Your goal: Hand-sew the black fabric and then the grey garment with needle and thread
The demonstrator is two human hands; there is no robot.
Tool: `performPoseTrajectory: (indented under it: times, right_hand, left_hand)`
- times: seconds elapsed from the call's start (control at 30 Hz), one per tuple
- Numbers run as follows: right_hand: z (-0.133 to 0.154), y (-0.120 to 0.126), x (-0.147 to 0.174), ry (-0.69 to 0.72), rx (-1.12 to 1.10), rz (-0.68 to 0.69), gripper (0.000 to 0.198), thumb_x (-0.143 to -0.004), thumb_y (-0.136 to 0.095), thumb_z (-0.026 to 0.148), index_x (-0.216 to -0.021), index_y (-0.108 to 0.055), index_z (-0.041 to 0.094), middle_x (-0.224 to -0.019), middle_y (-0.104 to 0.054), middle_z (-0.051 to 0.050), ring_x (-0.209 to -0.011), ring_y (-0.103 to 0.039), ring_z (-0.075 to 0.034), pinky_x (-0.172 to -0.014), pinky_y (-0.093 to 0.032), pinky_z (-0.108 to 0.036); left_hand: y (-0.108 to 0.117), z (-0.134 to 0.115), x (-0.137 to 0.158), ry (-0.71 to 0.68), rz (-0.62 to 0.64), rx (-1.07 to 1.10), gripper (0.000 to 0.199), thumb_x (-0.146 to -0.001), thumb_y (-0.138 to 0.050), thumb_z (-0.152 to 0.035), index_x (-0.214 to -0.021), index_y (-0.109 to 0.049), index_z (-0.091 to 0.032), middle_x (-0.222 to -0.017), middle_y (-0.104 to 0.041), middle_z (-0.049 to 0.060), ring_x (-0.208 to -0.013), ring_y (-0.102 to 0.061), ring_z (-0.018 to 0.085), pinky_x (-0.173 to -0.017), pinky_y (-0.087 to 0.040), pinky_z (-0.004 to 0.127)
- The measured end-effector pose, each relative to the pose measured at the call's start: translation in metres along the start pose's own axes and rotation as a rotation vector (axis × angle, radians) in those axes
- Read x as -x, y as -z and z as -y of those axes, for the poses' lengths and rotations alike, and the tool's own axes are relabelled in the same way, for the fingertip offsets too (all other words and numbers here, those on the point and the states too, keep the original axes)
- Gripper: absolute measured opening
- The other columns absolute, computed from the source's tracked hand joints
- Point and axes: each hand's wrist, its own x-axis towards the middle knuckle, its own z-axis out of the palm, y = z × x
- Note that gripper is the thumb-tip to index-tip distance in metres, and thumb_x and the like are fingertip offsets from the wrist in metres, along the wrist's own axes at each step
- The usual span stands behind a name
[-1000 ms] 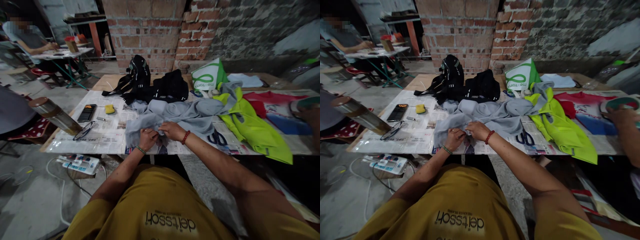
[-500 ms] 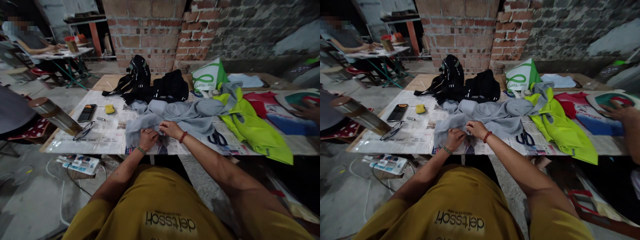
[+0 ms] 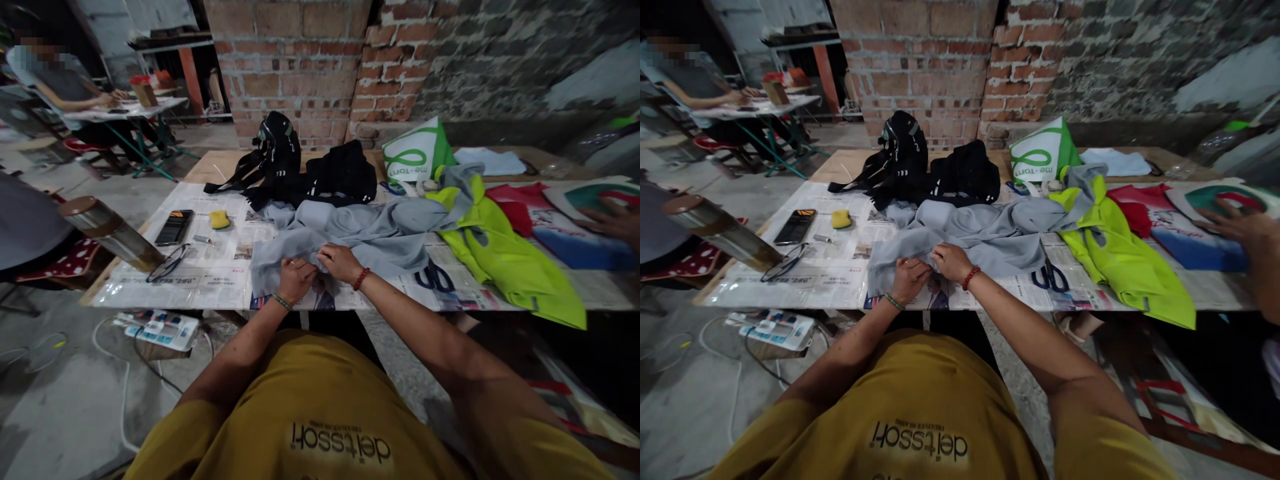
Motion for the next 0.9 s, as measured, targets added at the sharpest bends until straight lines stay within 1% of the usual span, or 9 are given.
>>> performPoseTrajectory:
  times: [0.13,0.3,0.37,0.43,0.5,0.57,0.7,0.8,0.9]
  right_hand:
    - [-0.003,-0.009,0.004,0.031,-0.009,0.016,0.019,-0.088,-0.051,0.02,-0.077,-0.065,0.016,-0.083,-0.066,-0.005,-0.08,-0.058,-0.014,-0.073,-0.038,-0.023]
    - [-0.005,-0.017,0.007,0.089,0.008,-0.002,0.021,-0.09,-0.047,0.019,-0.08,-0.066,0.018,-0.081,-0.066,-0.005,-0.079,-0.057,-0.015,-0.073,-0.038,-0.026]
    - [-0.004,-0.015,0.011,0.127,0.03,-0.077,0.02,-0.09,-0.046,0.019,-0.093,-0.066,0.019,-0.09,-0.067,-0.006,-0.086,-0.057,-0.017,-0.077,-0.038,-0.028]
    - [-0.002,-0.012,0.018,0.156,0.07,-0.222,0.022,-0.09,-0.047,0.02,-0.105,-0.063,0.019,-0.1,-0.066,-0.007,-0.095,-0.055,-0.02,-0.082,-0.036,-0.032]
    - [-0.001,-0.011,0.027,0.171,0.12,-0.357,0.021,-0.089,-0.048,0.022,-0.103,-0.062,0.018,-0.097,-0.065,-0.008,-0.094,-0.053,-0.021,-0.083,-0.035,-0.034]
    - [-0.002,-0.016,0.038,0.175,0.159,-0.408,0.016,-0.089,-0.048,0.021,-0.092,-0.063,0.017,-0.085,-0.064,-0.007,-0.086,-0.052,-0.021,-0.08,-0.034,-0.034]
    - [-0.01,-0.035,0.053,0.164,0.196,-0.356,0.013,-0.086,-0.049,0.017,-0.08,-0.061,0.018,-0.075,-0.061,-0.006,-0.08,-0.05,-0.02,-0.076,-0.032,-0.032]
    - [-0.012,-0.047,0.052,0.145,0.218,-0.32,0.01,-0.085,-0.054,0.022,-0.088,-0.062,0.017,-0.081,-0.064,-0.006,-0.084,-0.05,-0.021,-0.077,-0.03,-0.033]
    - [-0.01,-0.051,0.046,0.115,0.255,-0.291,0.017,-0.083,-0.058,0.028,-0.095,-0.062,0.016,-0.087,-0.065,-0.008,-0.087,-0.05,-0.023,-0.078,-0.029,-0.034]
  left_hand:
    - [-0.002,0.004,0.0,0.038,-0.068,0.04,0.017,-0.088,-0.054,-0.021,-0.084,-0.07,-0.024,-0.088,-0.071,0.001,-0.088,-0.061,0.016,-0.089,-0.032,0.037]
    - [0.0,0.004,-0.002,0.083,-0.079,0.09,0.013,-0.083,-0.059,-0.018,-0.085,-0.071,-0.023,-0.087,-0.071,0.001,-0.091,-0.06,0.018,-0.087,-0.035,0.036]
    - [0.001,0.005,-0.003,0.104,-0.092,0.122,0.013,-0.08,-0.061,-0.016,-0.083,-0.071,-0.023,-0.091,-0.07,0.002,-0.093,-0.059,0.019,-0.087,-0.037,0.036]
    - [-0.001,0.007,-0.004,0.131,-0.114,0.203,0.014,-0.077,-0.061,-0.012,-0.081,-0.071,-0.021,-0.092,-0.07,0.003,-0.093,-0.06,0.018,-0.087,-0.041,0.034]
    - [-0.004,0.011,-0.005,0.17,-0.13,0.339,0.015,-0.076,-0.06,-0.009,-0.081,-0.071,-0.019,-0.088,-0.07,0.003,-0.089,-0.061,0.016,-0.083,-0.045,0.03]
    - [-0.009,0.015,-0.005,0.227,-0.132,0.481,0.016,-0.076,-0.059,-0.01,-0.083,-0.071,-0.017,-0.085,-0.07,0.003,-0.083,-0.063,0.015,-0.079,-0.048,0.027]
    - [-0.015,0.02,-0.007,0.327,-0.107,0.627,0.016,-0.076,-0.061,-0.011,-0.085,-0.072,-0.016,-0.086,-0.073,0.003,-0.081,-0.064,0.015,-0.078,-0.05,0.025]
    - [-0.016,0.021,-0.008,0.33,-0.079,0.644,0.016,-0.076,-0.062,-0.011,-0.086,-0.073,-0.017,-0.087,-0.074,0.003,-0.083,-0.065,0.015,-0.081,-0.05,0.026]
    - [-0.016,0.021,-0.009,0.319,-0.05,0.643,0.017,-0.076,-0.062,-0.011,-0.087,-0.074,-0.017,-0.089,-0.074,0.003,-0.086,-0.066,0.016,-0.084,-0.05,0.027]
